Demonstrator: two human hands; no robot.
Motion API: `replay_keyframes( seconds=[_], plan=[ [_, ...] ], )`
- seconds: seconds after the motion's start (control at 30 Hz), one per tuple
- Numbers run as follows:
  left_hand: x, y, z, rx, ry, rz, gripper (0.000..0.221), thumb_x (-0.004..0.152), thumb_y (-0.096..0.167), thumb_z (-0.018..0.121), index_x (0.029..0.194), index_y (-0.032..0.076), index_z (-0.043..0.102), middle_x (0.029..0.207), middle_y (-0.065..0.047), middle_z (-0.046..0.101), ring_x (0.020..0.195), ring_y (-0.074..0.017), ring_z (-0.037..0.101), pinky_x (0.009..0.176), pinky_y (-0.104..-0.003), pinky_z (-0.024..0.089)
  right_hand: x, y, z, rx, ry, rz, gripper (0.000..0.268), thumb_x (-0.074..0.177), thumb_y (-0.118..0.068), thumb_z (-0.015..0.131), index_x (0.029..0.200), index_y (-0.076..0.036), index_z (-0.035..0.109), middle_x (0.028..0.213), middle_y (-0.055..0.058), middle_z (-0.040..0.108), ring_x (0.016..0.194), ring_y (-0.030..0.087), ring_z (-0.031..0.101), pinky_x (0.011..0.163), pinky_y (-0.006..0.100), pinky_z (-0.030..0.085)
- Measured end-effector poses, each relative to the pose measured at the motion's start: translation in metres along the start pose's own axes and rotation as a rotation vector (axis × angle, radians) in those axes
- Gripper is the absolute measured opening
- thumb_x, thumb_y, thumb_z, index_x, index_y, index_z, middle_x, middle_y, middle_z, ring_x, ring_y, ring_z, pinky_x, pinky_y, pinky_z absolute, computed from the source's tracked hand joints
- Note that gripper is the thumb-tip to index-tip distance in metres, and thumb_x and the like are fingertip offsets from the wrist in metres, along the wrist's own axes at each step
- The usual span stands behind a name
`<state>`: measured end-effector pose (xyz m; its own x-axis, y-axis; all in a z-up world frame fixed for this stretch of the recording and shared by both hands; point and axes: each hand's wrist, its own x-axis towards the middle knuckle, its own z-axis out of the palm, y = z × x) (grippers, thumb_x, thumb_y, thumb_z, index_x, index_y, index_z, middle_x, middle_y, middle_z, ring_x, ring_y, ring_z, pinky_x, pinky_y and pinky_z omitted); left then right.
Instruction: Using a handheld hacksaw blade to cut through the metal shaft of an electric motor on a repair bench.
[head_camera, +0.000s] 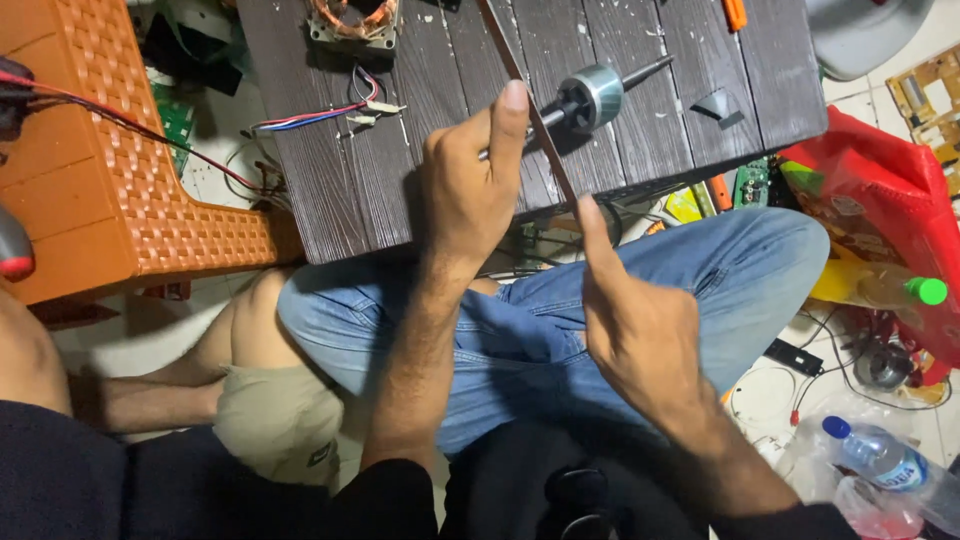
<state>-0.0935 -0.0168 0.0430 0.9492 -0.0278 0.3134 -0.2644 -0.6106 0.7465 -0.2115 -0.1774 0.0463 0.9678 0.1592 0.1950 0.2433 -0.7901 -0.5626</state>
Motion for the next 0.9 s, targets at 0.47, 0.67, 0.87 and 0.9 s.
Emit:
replay_keyframes(
  seconds=[0.47, 0.67, 0.87, 0.9],
  plan=[
    [-0.001, -0.004, 0.000, -0.018, -0.023, -0.004, 0.059, 0.103, 0.046, 0.034, 0.070, 0.009, 0.067, 0.047, 0.001, 0.049, 0.036, -0.0125, 0.042, 0.037, -0.033, 0.031, 0.008, -0.001, 0.003, 0.019, -0.006, -0.006, 0.070, 0.093, 0.005, 0.064, 0.158, -0.009, 0.043, 0.061, 0.005, 0.059, 0.043, 0.018, 0.047, 0.045, 0.038, 0.037],
    [-0.006, -0.003, 0.000, 0.030, -0.034, 0.055, 0.057, 0.104, 0.043, 0.035, 0.068, 0.010, 0.063, 0.048, 0.002, 0.052, 0.036, -0.0129, 0.041, 0.036, -0.034, 0.028, 0.020, 0.002, 0.013, 0.017, 0.041, -0.029, 0.064, 0.095, 0.005, 0.063, 0.156, -0.004, 0.044, 0.059, 0.005, 0.058, 0.040, 0.015, 0.043, 0.041, 0.036, 0.035],
    [-0.005, -0.005, 0.003, -0.037, 0.047, 0.109, 0.051, 0.105, 0.035, 0.039, 0.076, 0.006, 0.069, 0.049, -0.001, 0.055, 0.037, -0.0129, 0.045, 0.035, -0.032, 0.031, 0.047, -0.004, 0.015, -0.020, 0.029, -0.058, 0.071, 0.094, 0.000, 0.062, 0.161, -0.012, 0.040, 0.064, 0.005, 0.063, 0.045, 0.020, 0.053, 0.045, 0.038, 0.038],
    [-0.004, -0.009, 0.006, -0.013, 0.041, 0.134, 0.054, 0.105, 0.038, 0.036, 0.071, 0.009, 0.067, 0.047, 0.003, 0.051, 0.034, -0.0101, 0.040, 0.033, -0.030, 0.026, 0.045, -0.004, 0.013, -0.029, 0.027, -0.043, 0.073, 0.094, 0.000, 0.062, 0.161, -0.013, 0.039, 0.062, 0.005, 0.061, 0.044, 0.020, 0.051, 0.045, 0.040, 0.036]
  ],
)
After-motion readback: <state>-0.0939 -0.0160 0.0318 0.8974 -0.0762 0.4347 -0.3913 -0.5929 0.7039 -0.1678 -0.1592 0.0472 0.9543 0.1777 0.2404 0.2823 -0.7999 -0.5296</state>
